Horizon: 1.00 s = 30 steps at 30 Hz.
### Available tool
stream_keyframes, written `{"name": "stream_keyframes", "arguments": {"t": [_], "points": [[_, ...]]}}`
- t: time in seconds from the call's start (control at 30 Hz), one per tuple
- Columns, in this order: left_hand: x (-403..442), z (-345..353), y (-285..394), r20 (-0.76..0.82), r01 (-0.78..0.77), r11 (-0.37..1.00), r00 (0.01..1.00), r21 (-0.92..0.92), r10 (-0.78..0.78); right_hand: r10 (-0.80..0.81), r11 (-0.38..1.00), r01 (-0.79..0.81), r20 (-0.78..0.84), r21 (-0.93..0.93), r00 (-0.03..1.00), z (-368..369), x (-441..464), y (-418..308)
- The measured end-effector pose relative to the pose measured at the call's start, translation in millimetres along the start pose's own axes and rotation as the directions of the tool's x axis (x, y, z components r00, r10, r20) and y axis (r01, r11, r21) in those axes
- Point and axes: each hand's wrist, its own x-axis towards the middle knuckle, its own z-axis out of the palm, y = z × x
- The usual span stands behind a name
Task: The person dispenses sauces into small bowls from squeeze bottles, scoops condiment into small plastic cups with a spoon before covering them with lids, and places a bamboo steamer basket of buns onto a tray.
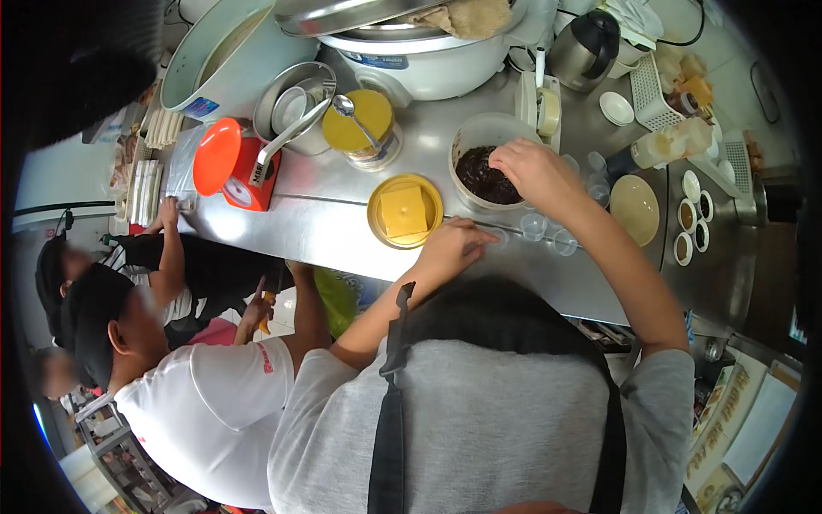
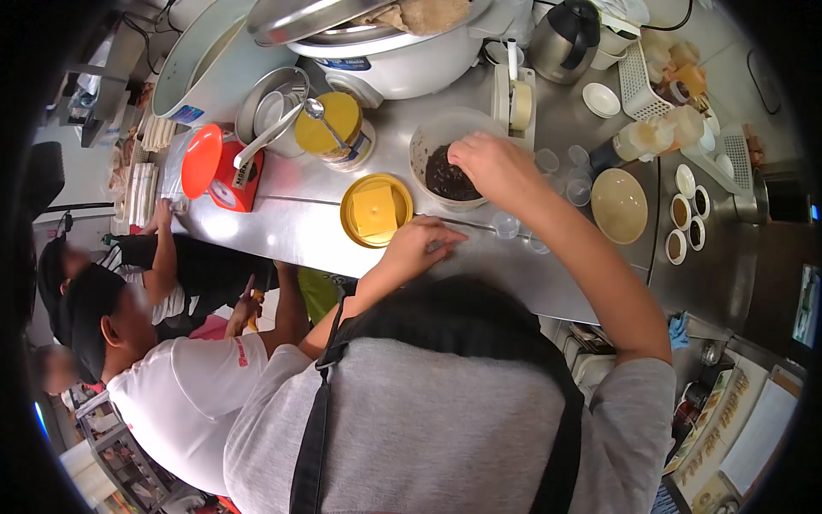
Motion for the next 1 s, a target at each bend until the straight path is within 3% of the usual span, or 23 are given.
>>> {"name": "stream_keyframes", "arguments": {"t": [0.1, 0.2, 0.3, 0.4, 0.53, 0.7, 0.83, 1.0], "points": [[-12.3, -19.4, 4.0, -0.126, -0.021, 0.998, 0.992, -0.067, 0.012, 0.070, 0.997, -0.071, -0.057, -0.012, 0.996, -7.9, 4.7, -2.3], [-21.7, -42.5, 6.6, -0.192, 0.154, 0.912, 0.952, -0.380, -0.240, 0.164, 0.986, -0.165, -0.058, -0.011, 0.985, -1.3, 5.2, 2.6], [-23.2, -65.2, 9.9, -0.490, 0.137, 0.933, 0.820, -0.333, -0.296, 0.302, 0.950, -0.301, -0.001, 0.084, 0.953, 1.7, 5.4, -1.8], [-16.5, -77.7, -3.1, -0.687, 0.036, 0.959, 0.691, -0.280, -0.226, 0.351, 0.927, -0.351, 0.027, 0.133, 0.936, 2.9, 3.6, -6.0], [-7.8, -86.6, -0.9, -0.669, -0.055, 0.856, 0.650, -0.514, -0.360, 0.397, 0.882, -0.381, -0.002, 0.277, 0.918, -11.9, -1.3, -21.2], [-1.9, -89.4, -8.7, -0.632, -0.029, 0.852, 0.683, -0.523, -0.365, 0.526, 0.777, -0.485, 0.009, 0.401, 0.850, -18.2, -18.8, -25.5], [0.2, -96.0, -3.6, -0.635, -0.041, 0.836, 0.671, -0.547, -0.383, 0.676, 0.547, -0.582, 0.093, 0.601, 0.731, -20.4, -40.1, -2.6], [8.5, -109.9, 20.7, -0.682, -0.031, 0.894, 0.658, -0.447, -0.319, 0.752, 0.228, -0.519, 0.189, 0.824, 0.632, -28.4, -69.4, 14.8]]}}
